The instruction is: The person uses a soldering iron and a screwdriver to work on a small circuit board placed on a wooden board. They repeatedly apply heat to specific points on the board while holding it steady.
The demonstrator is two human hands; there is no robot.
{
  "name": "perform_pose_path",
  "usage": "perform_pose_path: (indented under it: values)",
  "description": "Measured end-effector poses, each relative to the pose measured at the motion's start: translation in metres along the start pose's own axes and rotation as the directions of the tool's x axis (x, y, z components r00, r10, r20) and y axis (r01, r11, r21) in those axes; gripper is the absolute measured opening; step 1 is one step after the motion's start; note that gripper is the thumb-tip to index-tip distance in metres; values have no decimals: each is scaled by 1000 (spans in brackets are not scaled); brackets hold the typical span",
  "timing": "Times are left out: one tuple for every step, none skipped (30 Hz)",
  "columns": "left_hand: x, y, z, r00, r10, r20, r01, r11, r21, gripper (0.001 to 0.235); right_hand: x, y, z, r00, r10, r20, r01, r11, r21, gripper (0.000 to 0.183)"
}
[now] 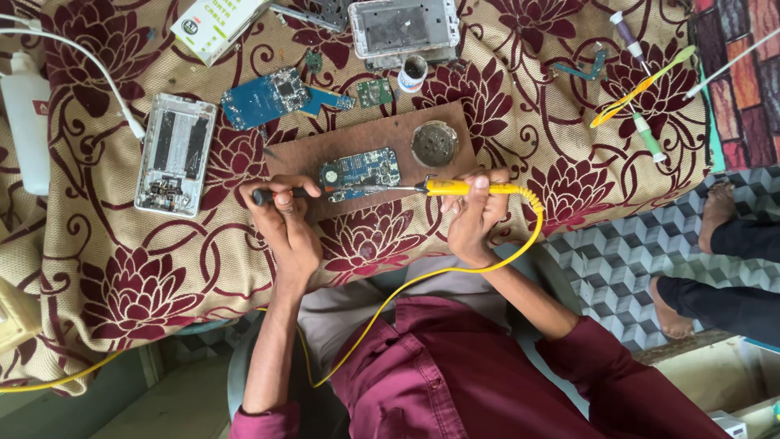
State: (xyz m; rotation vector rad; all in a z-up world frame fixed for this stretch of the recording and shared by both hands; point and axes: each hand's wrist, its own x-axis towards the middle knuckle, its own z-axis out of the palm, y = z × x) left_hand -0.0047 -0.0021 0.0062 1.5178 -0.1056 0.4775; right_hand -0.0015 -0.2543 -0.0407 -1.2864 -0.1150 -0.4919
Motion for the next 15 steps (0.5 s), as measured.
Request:
perform_pose_path:
  values:
    - [1, 0, 0, 1000, -3, -2, 3, 1000, 2, 24, 0, 1, 0, 1000, 2, -4, -2, 1000, 0, 23]
    - [1, -1, 1, 1000, -6, -5, 6, 1000, 5, 24, 0, 2, -1, 1000, 4, -8, -4, 1000, 0, 23]
    - [1, -1, 1, 1000, -9, -7, 9, 1000, 7, 24, 0, 2, -2, 1000, 5, -17, -5, 1000, 10, 23]
    - [-1, -1, 0, 1000, -15, -6, 15, 1000, -3, 24, -2, 2, -2, 1000, 14, -28, -14, 1000, 23, 23]
    - [-3, 0, 0, 1000, -21, -4, 21, 1000, -13, 24, -4, 1, -2, 999, 24, -38, -22, 999, 35, 23]
    - [-1, -1, 0, 1000, -19, -2, 19, 1000, -23, 24, -3, 2, -1, 999, 31, -37, -30, 999, 29, 23]
    - [1, -2, 0, 1000, -15, -5, 15, 1000, -18, 24, -1, 2, 0, 999, 38, -36, -37, 999, 22, 22]
    - [1, -3, 0, 1000, -17, -8, 17, 1000, -17, 24, -1, 1, -2, 998, 48, -37, -48, 999, 10, 22]
    - [0, -3, 0, 1000, -19, -10, 19, 1000, -15, 24, -2, 0, -3, 998, 49, -29, -49, 999, 14, 23]
    - [0, -4, 0, 1000, -19, -6, 18, 1000, -23, 23, -3, -1, -3, 998, 51, -21, -50, 999, 20, 23]
    - [0, -4, 0, 1000, -18, -2, 18, 999, -31, 23, -5, -2, -3, 999, 52, -14, -51, 998, 26, 23]
    - [1, -4, 0, 1000, -13, 3, 13, 999, -43, 22, -5, -2, -2, 999, 49, -15, -48, 998, 34, 23]
    - [0, -3, -1, 1000, -18, -1, 18, 999, -45, 22, -4, -2, -1, 999, 46, -16, -45, 998, 43, 22]
    - [0, -3, 1, 1000, -22, -5, 22, 999, -50, 22, -3, -3, -1, 999, 40, -18, -39, 998, 48, 22]
    - [1, -2, 2, 1000, -26, -8, 25, 998, -55, 22, -2, -3, -1, 999, 32, -16, -32, 998, 49, 22]
